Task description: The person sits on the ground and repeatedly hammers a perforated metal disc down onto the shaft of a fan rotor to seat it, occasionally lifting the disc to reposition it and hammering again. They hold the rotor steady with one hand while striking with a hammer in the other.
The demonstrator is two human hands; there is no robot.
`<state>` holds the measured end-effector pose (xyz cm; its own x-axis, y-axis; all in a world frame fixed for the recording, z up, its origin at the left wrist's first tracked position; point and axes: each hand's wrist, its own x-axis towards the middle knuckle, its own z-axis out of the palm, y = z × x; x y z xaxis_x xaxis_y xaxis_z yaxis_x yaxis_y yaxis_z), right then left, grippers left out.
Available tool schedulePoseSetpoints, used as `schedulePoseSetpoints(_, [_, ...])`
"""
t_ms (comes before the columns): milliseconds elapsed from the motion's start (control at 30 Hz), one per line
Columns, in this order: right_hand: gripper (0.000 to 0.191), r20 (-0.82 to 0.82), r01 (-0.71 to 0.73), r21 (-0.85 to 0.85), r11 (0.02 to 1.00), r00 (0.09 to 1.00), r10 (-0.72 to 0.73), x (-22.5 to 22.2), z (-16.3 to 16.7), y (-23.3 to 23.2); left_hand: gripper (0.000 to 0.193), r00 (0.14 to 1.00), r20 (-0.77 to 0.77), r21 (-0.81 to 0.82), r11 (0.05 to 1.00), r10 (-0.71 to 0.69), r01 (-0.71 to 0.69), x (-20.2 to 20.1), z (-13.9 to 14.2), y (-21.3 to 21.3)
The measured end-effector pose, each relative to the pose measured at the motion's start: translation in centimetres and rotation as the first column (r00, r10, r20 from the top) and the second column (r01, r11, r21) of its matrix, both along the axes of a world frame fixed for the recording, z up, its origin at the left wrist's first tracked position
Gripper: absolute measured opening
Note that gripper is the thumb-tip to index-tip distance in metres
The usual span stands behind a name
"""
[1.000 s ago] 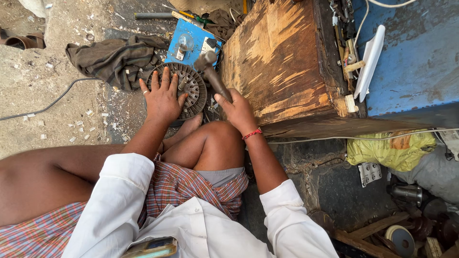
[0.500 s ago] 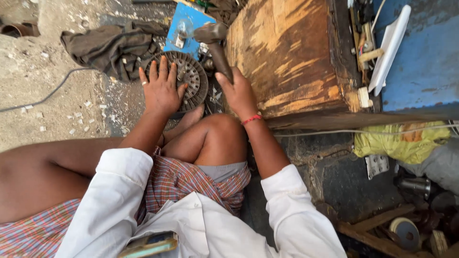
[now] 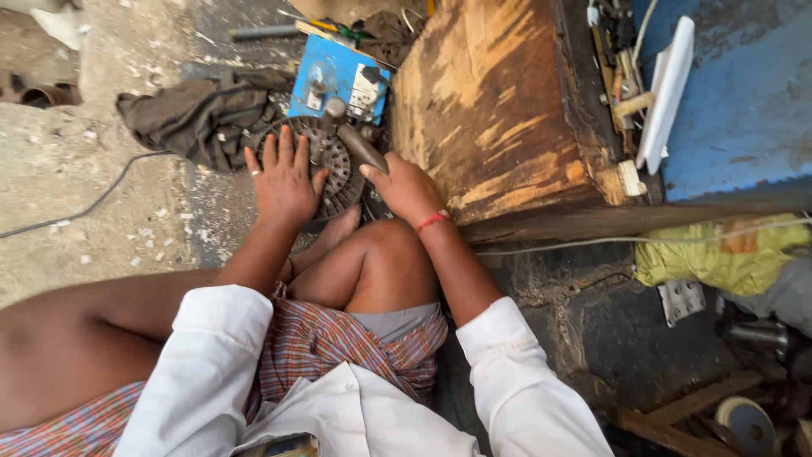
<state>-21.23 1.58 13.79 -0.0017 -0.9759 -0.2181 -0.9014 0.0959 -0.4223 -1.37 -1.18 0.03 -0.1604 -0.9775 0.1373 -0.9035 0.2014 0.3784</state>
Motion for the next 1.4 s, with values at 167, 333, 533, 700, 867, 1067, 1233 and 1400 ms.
schedulePoseSetpoints(167, [0.054, 0.217, 0.101, -0.194, 0.976, 0.974, -0.058, 0.4, -1.5, 1.4, 0.072, 0.998, -0.057, 0.023, 1.0, 0.0, 0.001, 0.2, -0.4, 0.5])
schedulePoseSetpoints(333, [0.051, 0.047, 0.166, 0.052, 0.985, 0.985, -0.168, -0.8, -1.5, 1.0, 0.074, 0.999, -0.038, -0.025, 1.0, 0.015, -0.016, 0.1, -0.7, 0.5])
schedulePoseSetpoints(533, [0.047, 0.102, 0.098, -0.119, 0.988, 0.991, -0.086, -0.4, -0.8, 2.3, 0.073, 0.997, -0.075, -0.029, 1.0, 0.007, -0.01, 0.0, -0.3, 0.4])
schedulePoseSetpoints(700, [0.047, 0.176, 0.185, 0.181, 0.966, 0.96, -0.217, 0.1, -1.1, 2.4, 0.071, 0.998, -0.054, 0.009, 1.0, 0.014, -0.014, -0.1, 0.0, 0.1])
schedulePoseSetpoints(867, [0.043, 0.031, 0.036, -0.284, 0.958, 0.999, -0.028, -0.2, -2.3, 3.7, 0.071, 0.999, -0.052, 0.006, 1.0, 0.006, -0.005, -0.3, -0.5, 0.4])
schedulePoseSetpoints(1067, [0.04, 0.503, 0.281, 0.313, 0.907, 0.761, -0.409, -1.1, -1.7, 4.1, 0.071, 0.996, -0.083, 0.01, 1.0, 0.015, -0.014, -0.5, 0.2, 0.5])
schedulePoseSetpoints(1233, [0.04, 0.704, 0.315, 0.322, 0.893, 0.551, -0.448, -1.8, -1.5, 6.4, 0.066, 0.985, -0.172, -0.011, 1.0, 0.022, -0.024, -0.3, 1.0, -0.1])
schedulePoseSetpoints(1400, [0.038, 0.716, 0.304, 0.32, 0.897, 0.543, -0.439, -2.1, -2.2, 7.9, 0.041, 0.948, -0.317, -0.107, 0.992, 0.035, -0.072, -1.6, 0.6, -0.8])
